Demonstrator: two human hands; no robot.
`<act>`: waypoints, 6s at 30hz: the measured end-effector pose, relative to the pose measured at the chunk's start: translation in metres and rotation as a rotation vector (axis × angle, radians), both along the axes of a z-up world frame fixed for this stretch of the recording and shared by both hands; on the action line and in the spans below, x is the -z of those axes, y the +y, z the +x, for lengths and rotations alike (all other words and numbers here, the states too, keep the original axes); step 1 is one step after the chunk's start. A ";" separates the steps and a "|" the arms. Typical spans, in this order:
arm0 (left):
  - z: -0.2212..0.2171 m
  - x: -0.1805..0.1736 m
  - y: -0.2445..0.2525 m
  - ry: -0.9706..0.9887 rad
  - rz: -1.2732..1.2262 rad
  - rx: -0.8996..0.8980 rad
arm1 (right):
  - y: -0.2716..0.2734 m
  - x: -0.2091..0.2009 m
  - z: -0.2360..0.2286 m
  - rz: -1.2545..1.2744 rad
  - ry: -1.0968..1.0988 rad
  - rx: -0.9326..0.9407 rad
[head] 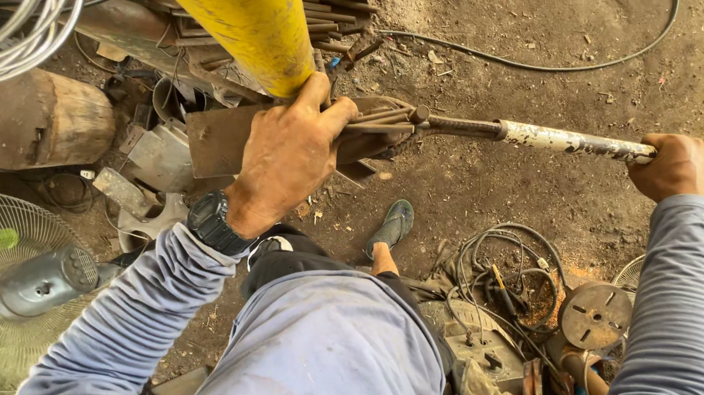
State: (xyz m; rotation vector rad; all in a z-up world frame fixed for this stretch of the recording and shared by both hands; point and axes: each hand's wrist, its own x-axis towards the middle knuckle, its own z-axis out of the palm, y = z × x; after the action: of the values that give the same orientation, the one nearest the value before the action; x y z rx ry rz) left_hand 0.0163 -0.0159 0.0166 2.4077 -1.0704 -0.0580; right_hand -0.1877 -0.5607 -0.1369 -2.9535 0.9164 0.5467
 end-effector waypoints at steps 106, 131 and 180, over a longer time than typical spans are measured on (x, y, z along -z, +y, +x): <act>-0.039 0.033 -0.140 -0.460 0.051 0.243 | -0.006 -0.012 0.044 -0.010 0.161 -0.115; -0.012 -0.001 -0.022 0.173 -0.332 -0.155 | -0.027 -0.023 0.090 -0.013 0.217 -0.496; 0.020 0.053 0.016 0.053 -0.631 0.121 | 0.491 -0.034 -0.229 0.063 -0.186 0.836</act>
State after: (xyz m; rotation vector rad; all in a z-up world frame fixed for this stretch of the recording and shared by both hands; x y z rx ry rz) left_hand 0.0362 -0.0001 -0.0365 1.7668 -1.0205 0.1531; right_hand -0.4171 -0.0694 -0.1026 -2.1910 1.8670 0.2391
